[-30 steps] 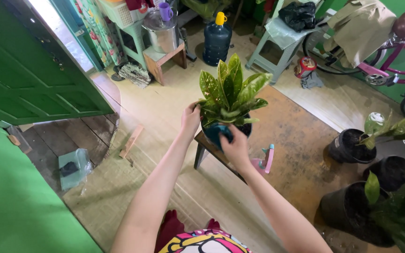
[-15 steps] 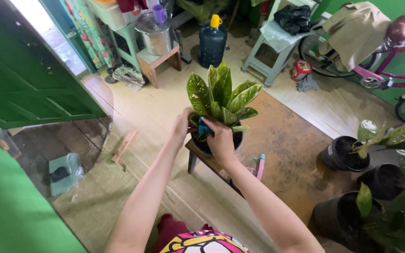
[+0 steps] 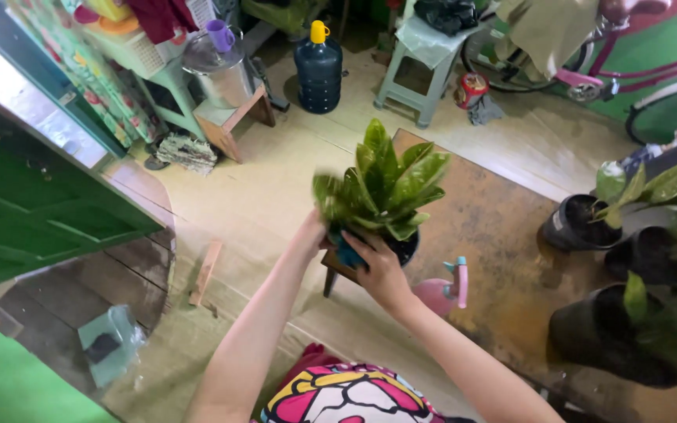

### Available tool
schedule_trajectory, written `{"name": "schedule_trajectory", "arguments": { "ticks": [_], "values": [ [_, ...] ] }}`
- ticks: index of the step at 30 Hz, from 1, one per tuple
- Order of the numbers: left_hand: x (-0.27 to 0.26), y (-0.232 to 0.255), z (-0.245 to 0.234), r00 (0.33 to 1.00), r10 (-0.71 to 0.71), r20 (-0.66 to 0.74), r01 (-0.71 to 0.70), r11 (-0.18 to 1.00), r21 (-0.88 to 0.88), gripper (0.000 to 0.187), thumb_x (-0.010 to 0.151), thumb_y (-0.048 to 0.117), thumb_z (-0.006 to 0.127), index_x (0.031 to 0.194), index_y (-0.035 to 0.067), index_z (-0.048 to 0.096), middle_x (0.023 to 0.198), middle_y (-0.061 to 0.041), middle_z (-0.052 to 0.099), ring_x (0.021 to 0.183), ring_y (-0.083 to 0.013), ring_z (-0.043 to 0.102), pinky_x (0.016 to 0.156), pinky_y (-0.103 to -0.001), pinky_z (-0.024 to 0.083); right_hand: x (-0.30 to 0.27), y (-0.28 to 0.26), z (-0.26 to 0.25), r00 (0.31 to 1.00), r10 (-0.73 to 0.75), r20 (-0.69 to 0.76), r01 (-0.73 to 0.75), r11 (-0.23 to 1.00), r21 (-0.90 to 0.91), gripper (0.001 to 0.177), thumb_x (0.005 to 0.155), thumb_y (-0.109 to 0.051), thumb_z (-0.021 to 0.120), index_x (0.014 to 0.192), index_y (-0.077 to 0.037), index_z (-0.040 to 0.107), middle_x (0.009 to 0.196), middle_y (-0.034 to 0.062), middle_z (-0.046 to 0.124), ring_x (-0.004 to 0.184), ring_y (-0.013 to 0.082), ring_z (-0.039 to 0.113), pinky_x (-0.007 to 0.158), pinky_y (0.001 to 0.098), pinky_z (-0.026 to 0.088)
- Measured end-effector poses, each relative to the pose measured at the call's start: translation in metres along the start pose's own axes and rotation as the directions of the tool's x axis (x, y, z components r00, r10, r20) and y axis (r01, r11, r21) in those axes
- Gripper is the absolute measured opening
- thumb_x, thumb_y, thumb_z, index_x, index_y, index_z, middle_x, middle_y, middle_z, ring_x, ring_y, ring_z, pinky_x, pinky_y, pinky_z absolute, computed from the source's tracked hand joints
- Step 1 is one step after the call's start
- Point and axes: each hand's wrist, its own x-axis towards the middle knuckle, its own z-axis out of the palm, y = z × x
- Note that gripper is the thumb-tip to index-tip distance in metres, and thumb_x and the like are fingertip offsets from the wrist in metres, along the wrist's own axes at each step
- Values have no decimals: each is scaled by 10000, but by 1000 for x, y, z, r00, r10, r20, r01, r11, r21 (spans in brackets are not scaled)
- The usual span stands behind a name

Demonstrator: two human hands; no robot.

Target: The person wipes a table surface with a cloth, then sprays water onto the leaves of several potted plants using a pink spray bottle. They rotate the pots to reach different leaves and wipe the leaves with the cloth.

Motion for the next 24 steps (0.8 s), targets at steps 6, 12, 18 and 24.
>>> {"name": "schedule_trajectory", "arguments": {
  "ticks": [6,12,18,24],
  "values": [
    [35,-29,3,982,-111,153,115,993,-16,567,939,492,596,1271,32,594,1068,-142,653,802,-393,726,609,-642,618,-4,8,19,985,-70,-156,43,985,-170,669,772,146,609,1365,-162,649,1310,148,545,1139,409,637,943,499,582],
    [13,-9,17,944,-275,181,315,915,-252,493,920,400,641,1226,21,564,1080,-201,625,844,-392,695,649,-621,599,10,2,31,991,53,-123,-67,991,-113,675,817,173,497,1418,-117,600,1330,161,574,1206,421,598,962,556,531],
    [3,-4,14,913,-289,287,407,685,-605,262,855,255,766,982,31,717,943,-150,733,792,-309,757,664,-451,628,24,-3,30,984,167,-60,-174,975,-135,564,858,70,508,1363,-147,631,1210,101,679,1028,342,701,885,505,569],
    [-27,9,15,871,-253,421,486,570,-662,359,923,327,690,1007,-20,728,996,-206,741,922,-355,740,851,-460,615,17,20,42,956,277,-97,-287,952,-109,450,861,59,507,1276,-25,661,1150,204,691,1046,410,677,985,518,526]
  ]
}}
